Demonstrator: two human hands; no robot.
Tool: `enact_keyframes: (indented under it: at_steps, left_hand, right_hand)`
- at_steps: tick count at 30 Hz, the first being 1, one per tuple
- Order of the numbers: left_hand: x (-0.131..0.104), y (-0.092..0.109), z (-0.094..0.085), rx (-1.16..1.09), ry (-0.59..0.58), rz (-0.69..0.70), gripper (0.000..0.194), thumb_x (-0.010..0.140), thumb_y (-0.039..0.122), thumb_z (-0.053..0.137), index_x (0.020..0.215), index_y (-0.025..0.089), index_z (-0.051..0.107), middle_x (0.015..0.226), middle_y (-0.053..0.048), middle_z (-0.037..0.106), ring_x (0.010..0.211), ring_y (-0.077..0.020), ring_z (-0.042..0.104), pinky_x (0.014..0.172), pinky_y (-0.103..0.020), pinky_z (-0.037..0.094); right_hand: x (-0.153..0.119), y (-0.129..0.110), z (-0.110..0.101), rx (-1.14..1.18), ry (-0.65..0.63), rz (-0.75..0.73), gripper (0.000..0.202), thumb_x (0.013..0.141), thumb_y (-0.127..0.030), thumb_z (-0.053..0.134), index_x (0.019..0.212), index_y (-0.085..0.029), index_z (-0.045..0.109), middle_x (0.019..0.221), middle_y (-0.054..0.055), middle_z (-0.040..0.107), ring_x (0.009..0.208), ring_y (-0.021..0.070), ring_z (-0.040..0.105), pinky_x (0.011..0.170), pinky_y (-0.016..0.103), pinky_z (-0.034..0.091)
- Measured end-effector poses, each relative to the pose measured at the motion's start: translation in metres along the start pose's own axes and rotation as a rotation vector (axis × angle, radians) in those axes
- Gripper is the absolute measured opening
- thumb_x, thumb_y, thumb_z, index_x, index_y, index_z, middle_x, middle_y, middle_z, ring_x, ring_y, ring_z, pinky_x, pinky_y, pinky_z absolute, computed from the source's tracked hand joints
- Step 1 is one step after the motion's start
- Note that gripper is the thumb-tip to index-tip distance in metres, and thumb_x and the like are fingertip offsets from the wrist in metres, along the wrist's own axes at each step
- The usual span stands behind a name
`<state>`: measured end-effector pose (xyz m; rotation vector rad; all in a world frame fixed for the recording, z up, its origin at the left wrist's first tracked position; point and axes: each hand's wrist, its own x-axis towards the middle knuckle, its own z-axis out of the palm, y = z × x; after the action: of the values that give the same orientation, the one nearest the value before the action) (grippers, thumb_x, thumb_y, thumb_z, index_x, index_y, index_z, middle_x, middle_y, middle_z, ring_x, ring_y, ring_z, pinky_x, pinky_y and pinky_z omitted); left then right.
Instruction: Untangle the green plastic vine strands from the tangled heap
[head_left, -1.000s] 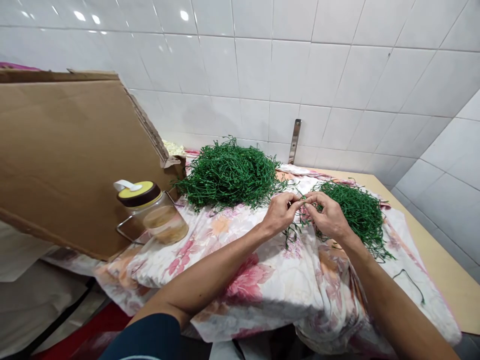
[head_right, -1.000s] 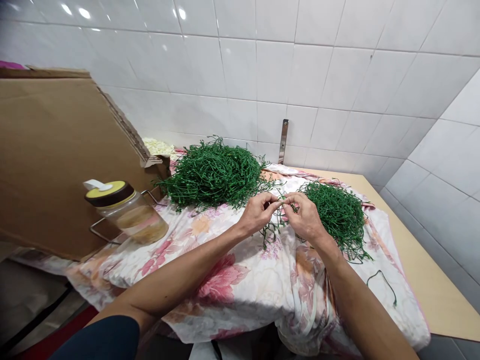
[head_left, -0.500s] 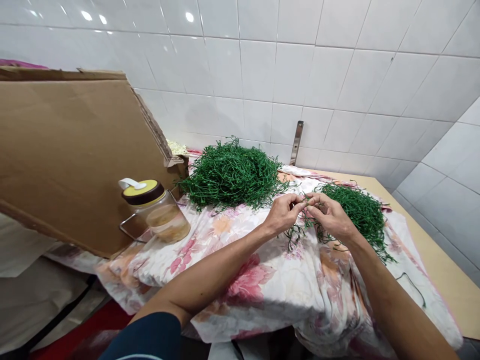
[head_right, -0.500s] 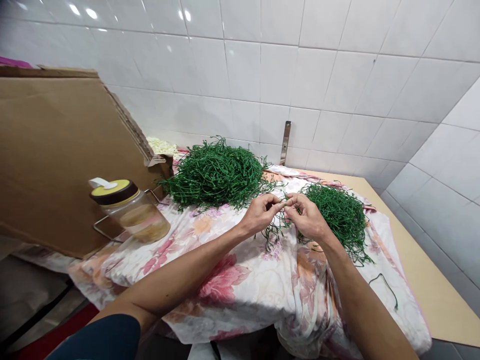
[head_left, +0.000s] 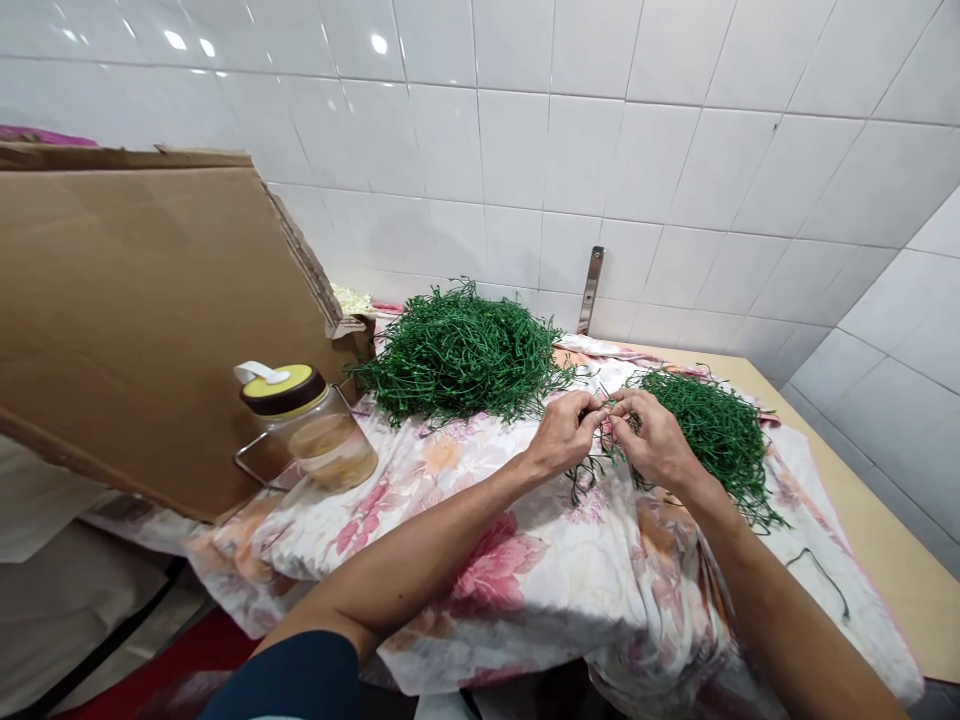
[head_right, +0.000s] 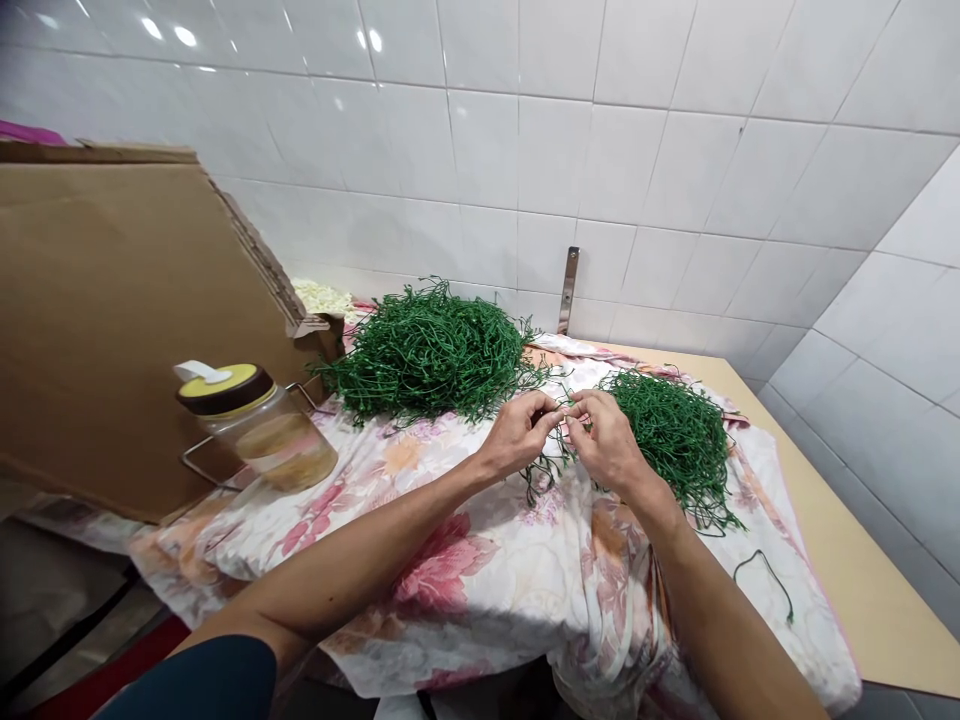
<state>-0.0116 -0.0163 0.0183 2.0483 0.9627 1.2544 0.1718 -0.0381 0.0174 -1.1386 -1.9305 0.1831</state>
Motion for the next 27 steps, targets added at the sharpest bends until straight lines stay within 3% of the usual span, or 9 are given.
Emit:
enact_keyframes:
  at_steps: [4, 8, 11, 14, 19, 24, 27]
  left_hand:
    - [0.001, 0.001, 0.001, 0.027, -0.01, -0.035, 0.02, 0.09, 0.025, 0.059, 0.071, 0.017, 0.057, 0.067, 0.002, 0.053, 0.065, -0.0123, 0.047, 0.065, -0.026, 0.035]
    - [0.0, 0.0, 0.002, 0.068, -0.021, -0.049, 0.02, 0.087, 0.021, 0.059, 0.068, 0.017, 0.053, 0.065, 0.002, 0.052, 0.064, -0.0126, 0.046, 0.064, -0.027, 0.034]
    - [-0.001, 0.0, 0.003, 0.086, -0.019, -0.05, 0.018, 0.085, 0.018, 0.058, 0.068, 0.018, 0.054, 0.065, 0.002, 0.052, 0.063, -0.0128, 0.046, 0.064, -0.027, 0.033]
    - [-0.003, 0.003, 0.004, 0.06, -0.013, -0.03, 0.014, 0.084, 0.018, 0.059, 0.07, 0.017, 0.057, 0.067, 0.001, 0.055, 0.064, -0.0126, 0.047, 0.065, -0.027, 0.034]
    - [0.003, -0.005, 0.004, -0.177, -0.006, -0.216, 0.027, 0.084, 0.038, 0.065, 0.069, 0.015, 0.064, 0.065, 0.001, 0.057, 0.062, -0.0114, 0.047, 0.061, -0.026, 0.035]
    - [0.01, -0.018, 0.003, -0.356, 0.005, -0.367, 0.04, 0.077, 0.052, 0.07, 0.064, 0.015, 0.06, 0.056, 0.004, 0.049, 0.052, -0.0082, 0.039, 0.053, -0.024, 0.03]
    - [0.011, -0.02, 0.003, -0.364, 0.018, -0.392, 0.04, 0.074, 0.052, 0.073, 0.065, 0.015, 0.06, 0.057, 0.004, 0.051, 0.05, -0.0073, 0.039, 0.049, -0.023, 0.028]
  right_hand:
    - [-0.002, -0.003, 0.002, -0.227, 0.019, -0.11, 0.006, 0.089, -0.018, 0.057, 0.093, -0.02, 0.062, 0.119, 0.014, 0.067, 0.123, 0.0299, 0.055, 0.107, 0.05, 0.042]
    - [-0.003, -0.01, 0.009, -0.379, 0.034, -0.121, 0.006, 0.091, -0.018, 0.057, 0.094, -0.02, 0.062, 0.114, 0.013, 0.068, 0.128, 0.0325, 0.05, 0.108, 0.051, 0.038]
    - [0.0, -0.005, 0.009, -0.407, 0.071, -0.064, 0.008, 0.092, -0.019, 0.054, 0.089, -0.021, 0.061, 0.106, 0.013, 0.069, 0.118, 0.0312, 0.056, 0.102, 0.048, 0.043]
    - [0.003, 0.01, -0.006, -0.416, 0.21, 0.048, 0.013, 0.091, -0.017, 0.051, 0.082, -0.021, 0.06, 0.093, 0.012, 0.069, 0.098, 0.0281, 0.061, 0.092, 0.045, 0.049]
    - [0.007, 0.02, -0.037, -0.205, 0.534, 0.155, 0.016, 0.091, -0.034, 0.06, 0.09, -0.02, 0.067, 0.093, 0.008, 0.071, 0.086, 0.0226, 0.067, 0.082, 0.038, 0.055]
    - [0.008, 0.003, -0.044, 0.195, 0.594, 0.174, 0.025, 0.09, -0.043, 0.066, 0.094, -0.019, 0.066, 0.1, 0.009, 0.073, 0.091, 0.021, 0.071, 0.084, 0.037, 0.057]
    - [0.008, -0.005, -0.048, 0.247, 0.619, 0.19, 0.026, 0.091, -0.044, 0.066, 0.094, -0.018, 0.065, 0.083, 0.005, 0.071, 0.073, 0.0177, 0.069, 0.072, 0.033, 0.057]
